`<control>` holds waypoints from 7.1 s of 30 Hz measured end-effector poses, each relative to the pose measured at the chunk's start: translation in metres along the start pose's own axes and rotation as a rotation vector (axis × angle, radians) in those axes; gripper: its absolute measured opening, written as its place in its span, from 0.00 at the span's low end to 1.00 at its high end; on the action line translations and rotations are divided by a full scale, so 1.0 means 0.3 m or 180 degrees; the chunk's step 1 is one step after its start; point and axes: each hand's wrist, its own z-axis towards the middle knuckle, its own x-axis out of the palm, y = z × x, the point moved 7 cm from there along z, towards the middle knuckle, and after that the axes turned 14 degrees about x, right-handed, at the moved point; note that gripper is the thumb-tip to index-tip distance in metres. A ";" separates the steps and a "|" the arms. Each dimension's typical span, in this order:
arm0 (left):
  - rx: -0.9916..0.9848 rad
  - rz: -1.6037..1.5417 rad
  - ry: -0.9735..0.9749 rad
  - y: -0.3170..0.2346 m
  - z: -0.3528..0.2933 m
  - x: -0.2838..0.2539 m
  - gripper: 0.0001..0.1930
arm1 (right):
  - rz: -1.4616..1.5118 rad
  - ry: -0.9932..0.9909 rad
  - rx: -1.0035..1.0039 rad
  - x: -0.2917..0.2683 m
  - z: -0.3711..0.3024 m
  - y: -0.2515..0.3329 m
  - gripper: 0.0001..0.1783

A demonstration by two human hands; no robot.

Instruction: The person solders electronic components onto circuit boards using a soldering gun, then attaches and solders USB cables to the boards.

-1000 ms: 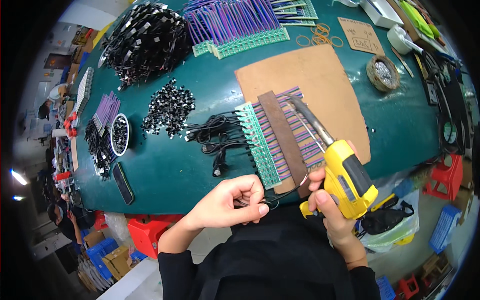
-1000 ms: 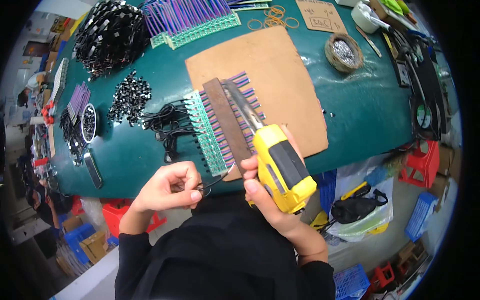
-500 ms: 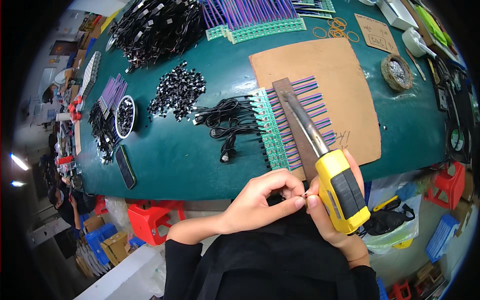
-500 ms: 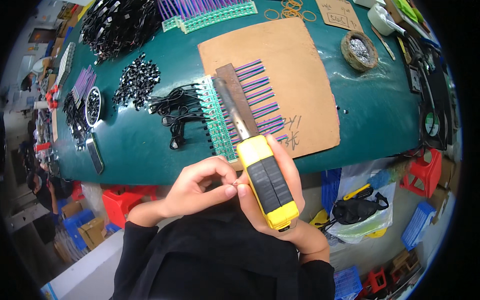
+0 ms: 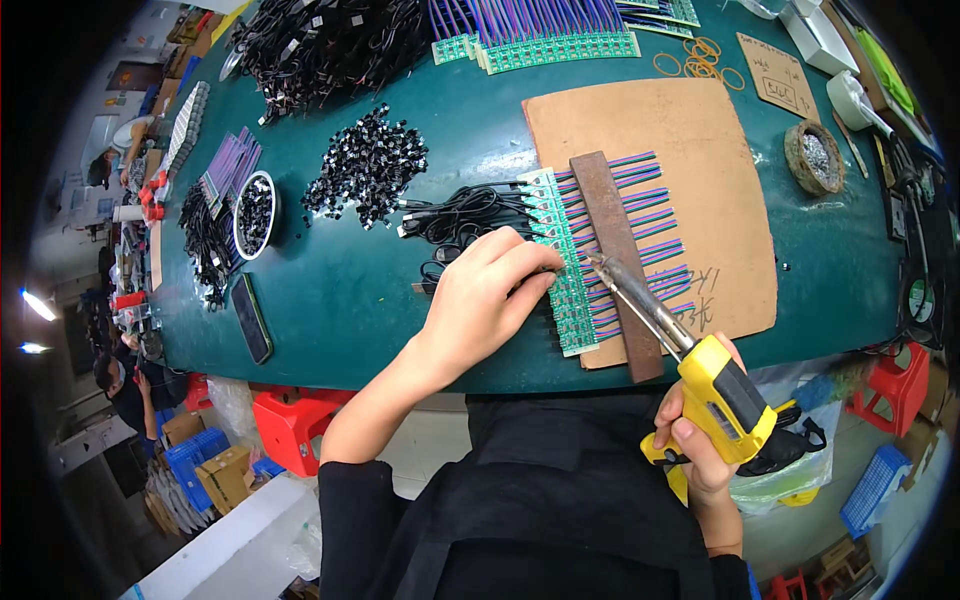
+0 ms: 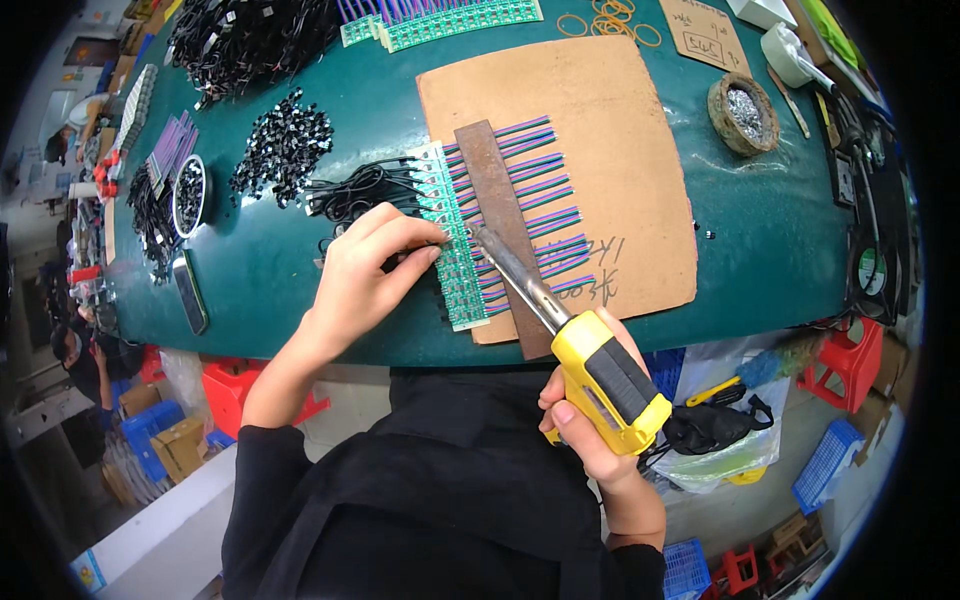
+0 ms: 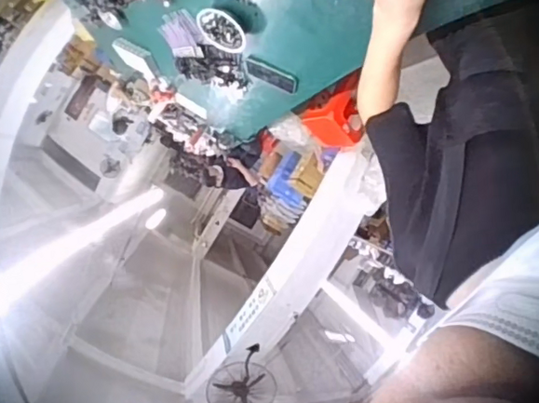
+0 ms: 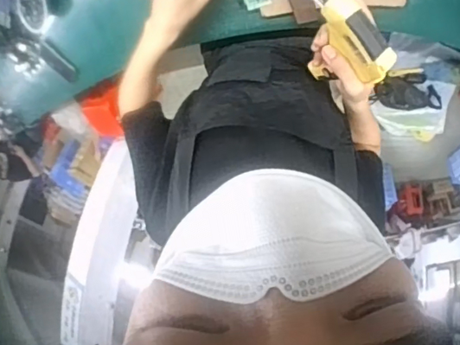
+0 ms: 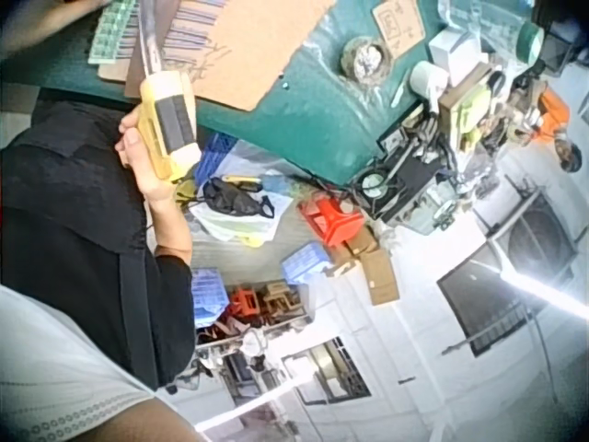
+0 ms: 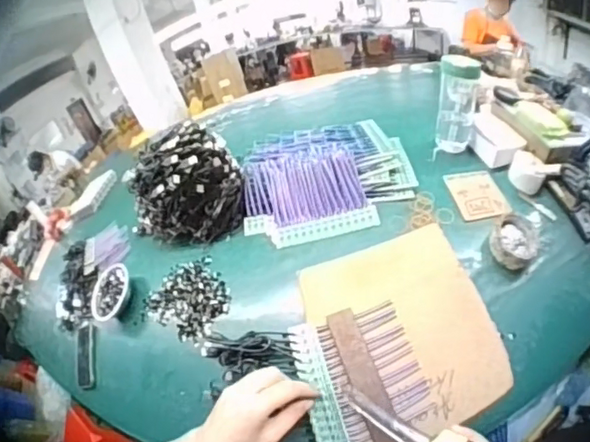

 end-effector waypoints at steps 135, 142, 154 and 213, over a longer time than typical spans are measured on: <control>-0.1137 -0.3349 0.0555 -0.218 -0.012 0.087 0.05 | -0.0791 -0.0032 -0.1064 0.086 0.031 0.125 0.42; -0.0600 -0.2583 0.0946 -0.263 -0.017 0.091 0.03 | -0.1334 -0.0290 -0.1507 0.105 -0.003 0.113 0.35; -0.0869 -0.3350 -0.0577 -0.243 -0.114 0.127 0.05 | -0.1094 -0.0228 -0.1383 0.125 0.006 0.101 0.38; 0.0072 0.0000 -0.0042 -0.012 -0.011 0.042 0.06 | -0.0201 -0.0294 0.0380 0.000 -0.052 -0.012 0.39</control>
